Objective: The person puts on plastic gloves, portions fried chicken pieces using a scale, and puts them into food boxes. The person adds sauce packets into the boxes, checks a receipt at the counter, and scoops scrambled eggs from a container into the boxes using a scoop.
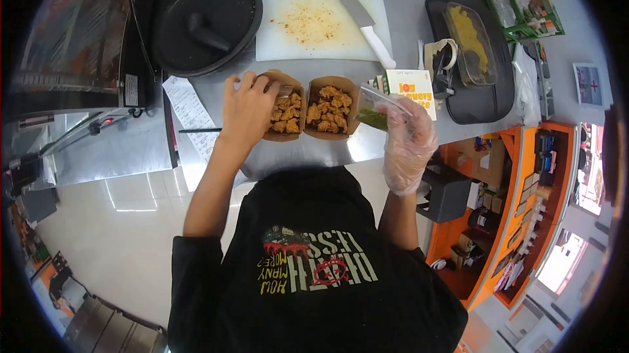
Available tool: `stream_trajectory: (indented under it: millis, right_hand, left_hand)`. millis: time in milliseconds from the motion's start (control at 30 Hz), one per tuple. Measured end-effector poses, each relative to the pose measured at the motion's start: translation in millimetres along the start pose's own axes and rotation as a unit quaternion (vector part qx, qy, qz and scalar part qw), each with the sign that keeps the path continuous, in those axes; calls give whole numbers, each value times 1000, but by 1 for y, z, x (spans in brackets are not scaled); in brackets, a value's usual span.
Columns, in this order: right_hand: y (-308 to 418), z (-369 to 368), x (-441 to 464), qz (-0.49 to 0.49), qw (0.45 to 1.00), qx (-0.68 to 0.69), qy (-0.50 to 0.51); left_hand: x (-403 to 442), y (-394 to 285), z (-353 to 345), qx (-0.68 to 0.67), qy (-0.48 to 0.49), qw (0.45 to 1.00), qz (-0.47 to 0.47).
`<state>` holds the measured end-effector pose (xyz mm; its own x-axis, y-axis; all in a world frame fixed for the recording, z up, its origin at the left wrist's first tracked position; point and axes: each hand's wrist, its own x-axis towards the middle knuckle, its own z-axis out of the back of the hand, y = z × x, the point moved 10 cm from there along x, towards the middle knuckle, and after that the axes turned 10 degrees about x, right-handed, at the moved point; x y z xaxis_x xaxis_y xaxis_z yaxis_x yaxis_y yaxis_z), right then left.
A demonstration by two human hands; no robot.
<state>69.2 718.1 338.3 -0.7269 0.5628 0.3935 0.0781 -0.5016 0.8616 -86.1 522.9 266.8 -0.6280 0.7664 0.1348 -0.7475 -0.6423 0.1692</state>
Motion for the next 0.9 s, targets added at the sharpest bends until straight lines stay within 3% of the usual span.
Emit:
stream_trajectory:
  millis: [33, 133, 233, 533, 667, 767, 867, 900]
  right_hand:
    - [0, 4, -1, -15, 998, 38, -39]
    - [-8, 7, -9, -73, 987, 119, -75]
    - [-12, 2, -10, -100, 978, 159, -85]
    - [-15, -5, -7, -91, 983, 149, -57]
    - [-12, -14, 5, -18, 997, 74, -30]
    - [9, -38, 19, 53, 996, 30, 61]
    - [11, -49, 17, 48, 994, 22, 95]
    - [-11, -52, 9, -41, 990, 108, 82]
  left_hand:
    - [-2, -1, 13, -20, -7, 999, 25]
    - [-3, -50, 45, -161, -77, 984, -30]
    - [20, -108, 20, -166, -100, 976, -98]
    - [26, -120, -20, -117, 85, 983, -115]
    - [16, -118, -8, -128, -7, 985, -112]
    - [6, -113, 10, -179, -63, 977, -93]
    - [-13, -86, 40, -258, -115, 959, -25]
    - [-19, -77, 55, -289, -151, 945, 9]
